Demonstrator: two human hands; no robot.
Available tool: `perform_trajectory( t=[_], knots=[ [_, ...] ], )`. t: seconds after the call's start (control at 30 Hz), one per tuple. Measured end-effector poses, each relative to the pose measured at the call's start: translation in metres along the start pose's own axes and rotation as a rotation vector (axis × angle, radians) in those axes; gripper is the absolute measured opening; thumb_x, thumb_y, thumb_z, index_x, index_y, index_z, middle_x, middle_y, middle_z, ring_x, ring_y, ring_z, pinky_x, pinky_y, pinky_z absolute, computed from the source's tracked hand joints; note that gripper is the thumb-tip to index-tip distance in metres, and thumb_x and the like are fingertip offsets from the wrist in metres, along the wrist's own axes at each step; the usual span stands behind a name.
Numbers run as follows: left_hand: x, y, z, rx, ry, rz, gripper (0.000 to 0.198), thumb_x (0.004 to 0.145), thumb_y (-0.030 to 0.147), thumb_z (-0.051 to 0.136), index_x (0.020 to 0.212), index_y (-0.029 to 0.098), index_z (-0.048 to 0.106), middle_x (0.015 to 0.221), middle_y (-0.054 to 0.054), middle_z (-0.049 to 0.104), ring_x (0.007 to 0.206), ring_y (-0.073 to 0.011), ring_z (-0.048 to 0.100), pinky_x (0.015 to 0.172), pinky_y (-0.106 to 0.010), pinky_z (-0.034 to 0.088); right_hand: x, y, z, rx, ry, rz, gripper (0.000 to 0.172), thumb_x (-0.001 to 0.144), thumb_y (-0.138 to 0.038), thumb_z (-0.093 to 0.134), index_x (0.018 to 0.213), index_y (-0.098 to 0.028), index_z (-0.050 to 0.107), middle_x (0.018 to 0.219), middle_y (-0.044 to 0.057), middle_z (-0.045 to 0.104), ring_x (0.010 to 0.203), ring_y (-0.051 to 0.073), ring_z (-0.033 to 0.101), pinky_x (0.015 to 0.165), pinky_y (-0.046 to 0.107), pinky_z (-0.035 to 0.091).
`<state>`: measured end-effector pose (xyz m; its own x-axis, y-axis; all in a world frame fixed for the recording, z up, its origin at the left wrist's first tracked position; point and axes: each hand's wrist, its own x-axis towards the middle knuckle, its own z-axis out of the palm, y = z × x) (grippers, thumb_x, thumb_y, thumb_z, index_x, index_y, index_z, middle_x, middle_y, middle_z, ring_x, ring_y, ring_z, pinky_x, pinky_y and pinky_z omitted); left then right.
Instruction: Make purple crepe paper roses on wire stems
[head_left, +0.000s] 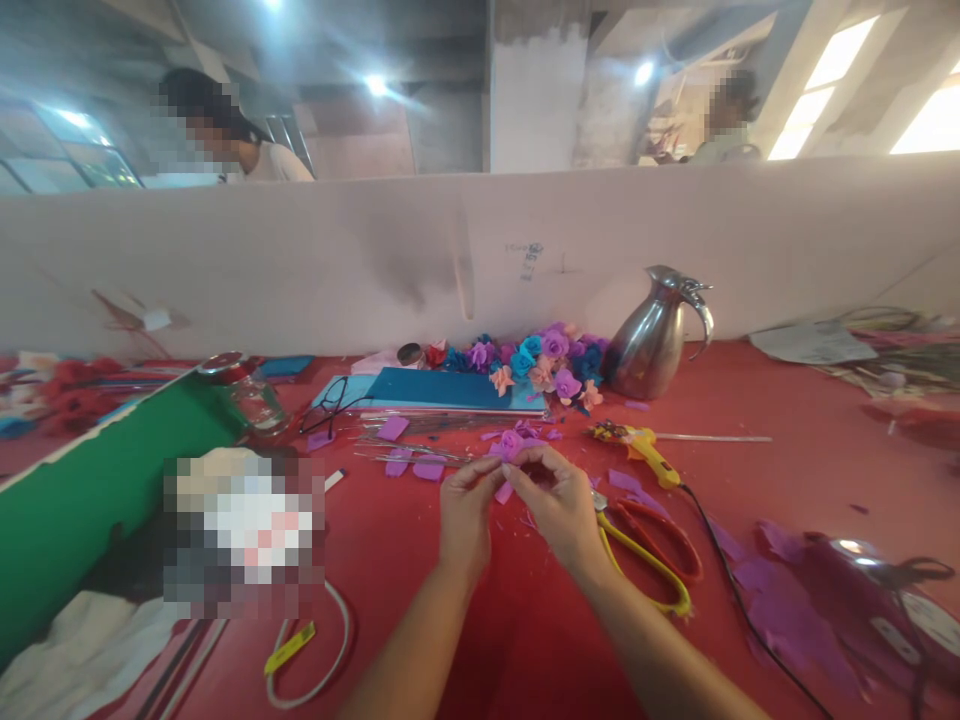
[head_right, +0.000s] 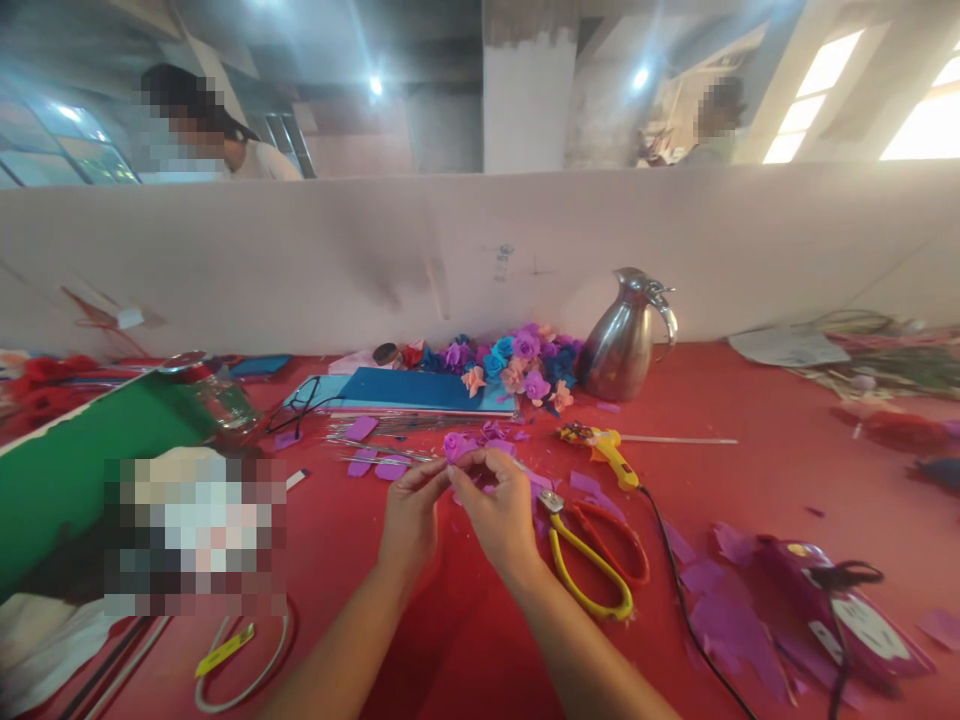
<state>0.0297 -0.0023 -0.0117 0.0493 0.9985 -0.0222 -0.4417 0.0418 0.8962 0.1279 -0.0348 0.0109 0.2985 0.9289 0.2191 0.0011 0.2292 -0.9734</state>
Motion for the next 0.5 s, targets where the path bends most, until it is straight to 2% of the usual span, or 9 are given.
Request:
perform_trajectory(
  t=[0.13, 0.3, 0.4, 0.5],
  knots=[
    [0.000, 0.002, -0.001, -0.003, -0.075, 0.013, 0.015, 0.060, 0.024, 0.076, 0.075, 0.021, 0.076, 0.072, -0.002, 0.072, 0.071, -0.0159, 0.062, 0.076, -0.030, 0.045, 0.003, -0.001, -0.003, 0.133, -0.050, 0.012, 0.021, 0.071, -0.036, 0.069, 0.080, -0.019, 0.060, 0.073, 0.001, 0.062, 0.060, 0.013, 0.056, 0.060, 0.027, 0.045],
    [0.003, 0.003, -0.004, 0.029, -0.134, 0.034, 0.019, 0.062, 0.027, 0.076, 0.080, 0.021, 0.076, 0.081, -0.005, 0.074, 0.079, -0.0196, 0.065, 0.082, -0.035, 0.046, 0.005, 0.001, -0.006, 0.057, -0.053, -0.010, 0.019, 0.070, -0.037, 0.070, 0.075, -0.019, 0.064, 0.069, 0.000, 0.060, 0.060, 0.013, 0.053, 0.058, 0.026, 0.043],
    [0.006, 0.009, -0.007, 0.143, -0.157, 0.058, 0.020, 0.061, 0.028, 0.077, 0.080, 0.021, 0.076, 0.092, -0.008, 0.073, 0.091, -0.0227, 0.064, 0.086, -0.037, 0.045, 0.006, 0.004, -0.008, 0.040, -0.019, -0.028, 0.019, 0.070, -0.036, 0.070, 0.073, -0.019, 0.063, 0.068, 0.000, 0.059, 0.062, 0.013, 0.054, 0.058, 0.025, 0.043],
    [0.010, 0.018, -0.012, 0.297, -0.217, 0.100, 0.019, 0.063, 0.028, 0.076, 0.081, 0.021, 0.076, 0.103, -0.009, 0.070, 0.101, -0.0244, 0.060, 0.089, -0.037, 0.044, 0.007, 0.004, -0.008, 0.098, -0.050, -0.022, 0.020, 0.073, -0.036, 0.069, 0.083, -0.019, 0.063, 0.075, 0.001, 0.063, 0.061, 0.013, 0.057, 0.061, 0.027, 0.046]
  ],
)
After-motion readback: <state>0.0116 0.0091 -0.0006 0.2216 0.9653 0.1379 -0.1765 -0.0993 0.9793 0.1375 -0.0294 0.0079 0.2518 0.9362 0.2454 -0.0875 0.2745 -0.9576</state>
